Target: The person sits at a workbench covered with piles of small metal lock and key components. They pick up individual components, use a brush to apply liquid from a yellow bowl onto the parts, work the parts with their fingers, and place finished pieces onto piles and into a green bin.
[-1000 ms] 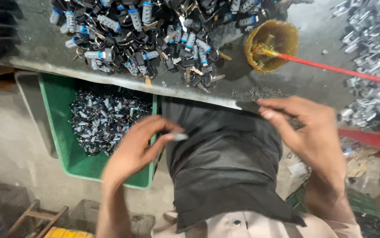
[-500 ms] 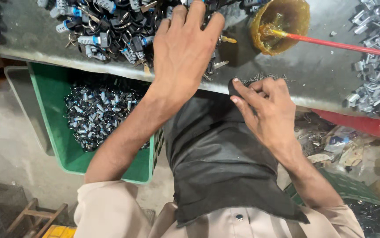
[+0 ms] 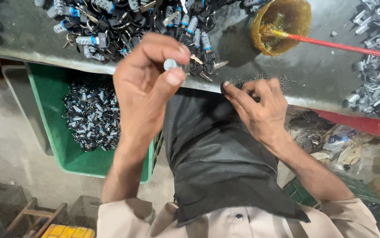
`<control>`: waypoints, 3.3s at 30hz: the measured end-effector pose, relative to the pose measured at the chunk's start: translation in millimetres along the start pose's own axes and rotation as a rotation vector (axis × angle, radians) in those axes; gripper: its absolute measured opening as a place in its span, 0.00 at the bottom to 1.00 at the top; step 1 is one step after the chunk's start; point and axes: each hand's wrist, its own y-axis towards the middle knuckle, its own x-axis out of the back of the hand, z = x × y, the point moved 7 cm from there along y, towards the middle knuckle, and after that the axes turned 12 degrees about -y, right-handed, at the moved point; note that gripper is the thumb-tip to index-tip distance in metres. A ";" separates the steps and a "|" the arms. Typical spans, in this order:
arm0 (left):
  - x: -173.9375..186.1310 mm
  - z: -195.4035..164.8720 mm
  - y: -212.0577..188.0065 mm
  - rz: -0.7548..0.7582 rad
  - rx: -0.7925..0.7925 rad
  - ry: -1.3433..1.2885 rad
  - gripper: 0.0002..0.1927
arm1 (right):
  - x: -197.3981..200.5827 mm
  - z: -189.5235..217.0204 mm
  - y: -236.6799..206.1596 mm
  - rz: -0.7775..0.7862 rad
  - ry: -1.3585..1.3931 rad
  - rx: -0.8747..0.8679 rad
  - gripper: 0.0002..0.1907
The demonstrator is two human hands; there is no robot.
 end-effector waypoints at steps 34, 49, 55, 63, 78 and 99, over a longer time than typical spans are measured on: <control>-40.0 91.8 -61.6 -0.012 0.452 -0.290 0.19 | 9.9 -18.8 -14.3 -0.071 0.921 -0.471 0.10; -36.9 120.6 -84.0 -0.129 0.569 -0.634 0.17 | -11.8 -6.2 -16.8 0.112 1.468 -0.627 0.11; -32.5 95.1 -71.8 -0.029 0.517 -0.354 0.19 | -4.9 -38.0 -20.2 -0.022 1.660 -0.777 0.26; -49.0 114.9 -31.5 -0.147 0.360 -0.490 0.13 | 56.9 -117.3 -26.7 -0.296 0.705 -0.521 0.13; -68.8 138.4 -24.7 -0.164 0.470 -0.967 0.13 | 72.0 -114.0 -16.4 -0.412 0.711 -0.619 0.11; -13.7 14.1 24.3 -0.128 -0.103 1.415 0.16 | 9.3 -0.7 15.8 0.184 0.023 -0.027 0.21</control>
